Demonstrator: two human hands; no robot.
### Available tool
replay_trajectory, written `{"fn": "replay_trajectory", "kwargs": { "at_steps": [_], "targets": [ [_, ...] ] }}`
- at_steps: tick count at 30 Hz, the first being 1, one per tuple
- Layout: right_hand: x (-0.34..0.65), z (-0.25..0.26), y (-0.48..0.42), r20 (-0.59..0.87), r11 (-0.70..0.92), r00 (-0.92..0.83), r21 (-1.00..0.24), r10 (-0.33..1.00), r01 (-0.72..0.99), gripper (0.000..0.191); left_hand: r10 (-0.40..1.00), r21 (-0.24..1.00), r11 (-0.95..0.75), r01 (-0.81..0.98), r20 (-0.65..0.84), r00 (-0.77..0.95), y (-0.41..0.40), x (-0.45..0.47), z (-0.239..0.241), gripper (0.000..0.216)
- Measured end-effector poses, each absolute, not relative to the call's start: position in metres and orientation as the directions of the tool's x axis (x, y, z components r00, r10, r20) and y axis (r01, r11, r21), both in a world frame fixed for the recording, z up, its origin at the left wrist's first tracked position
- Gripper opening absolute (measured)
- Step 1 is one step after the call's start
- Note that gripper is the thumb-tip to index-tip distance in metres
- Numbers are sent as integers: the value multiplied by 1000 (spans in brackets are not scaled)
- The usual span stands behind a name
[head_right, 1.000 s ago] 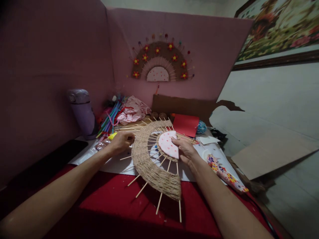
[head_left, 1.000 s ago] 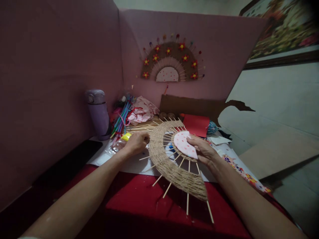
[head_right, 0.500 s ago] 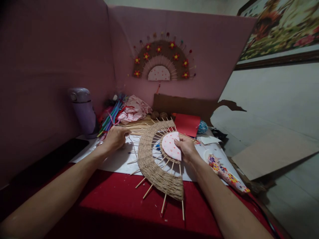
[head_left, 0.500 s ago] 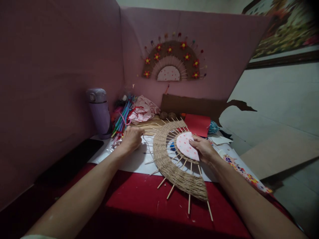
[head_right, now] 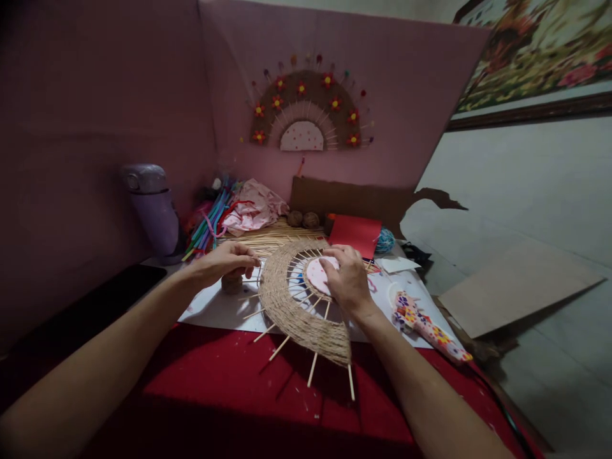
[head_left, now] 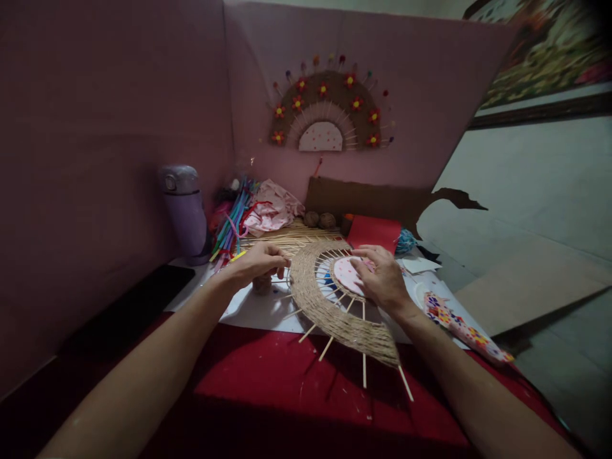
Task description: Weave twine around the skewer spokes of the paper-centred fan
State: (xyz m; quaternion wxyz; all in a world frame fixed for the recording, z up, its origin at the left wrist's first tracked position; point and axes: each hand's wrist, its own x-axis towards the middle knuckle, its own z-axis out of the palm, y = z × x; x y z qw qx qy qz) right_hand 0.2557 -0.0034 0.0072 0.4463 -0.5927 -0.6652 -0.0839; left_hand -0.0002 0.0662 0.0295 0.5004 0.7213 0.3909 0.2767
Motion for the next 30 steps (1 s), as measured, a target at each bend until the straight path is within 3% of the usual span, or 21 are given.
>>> {"fn": "replay_trajectory", "kwargs": {
  "at_steps": [3, 7, 10, 15, 22, 30],
  "targets": [
    [246, 18, -8, 630, 335, 86, -518, 772, 787, 17, 785, 981, -107, 162, -17, 620, 67, -2, 29, 17],
    [228, 33, -10, 379, 275, 51, -752, 924, 600, 19, 756, 982, -53, 179, -77, 649, 69, -3, 28, 23],
    [214, 41, -5, 285, 266, -57, -781, 957, 565, 15, 719, 972, -120, 200, -53, 693, 69, -4, 27, 25],
    [193, 44, 7, 273, 336, -197, -729, 942, 596, 10, 707, 970, -152, 191, -29, 707, 66, -5, 29, 29],
    [177, 43, 10, 379, 407, -233, -482, 895, 776, 13, 709, 979, -122, 164, -30, 705, 63, 0, 29, 26],
    [173, 39, 16, 406, 354, -199, -353, 892, 866, 18, 730, 964, -201, 176, 27, 683, 61, 4, 29, 25]
  ]
}}
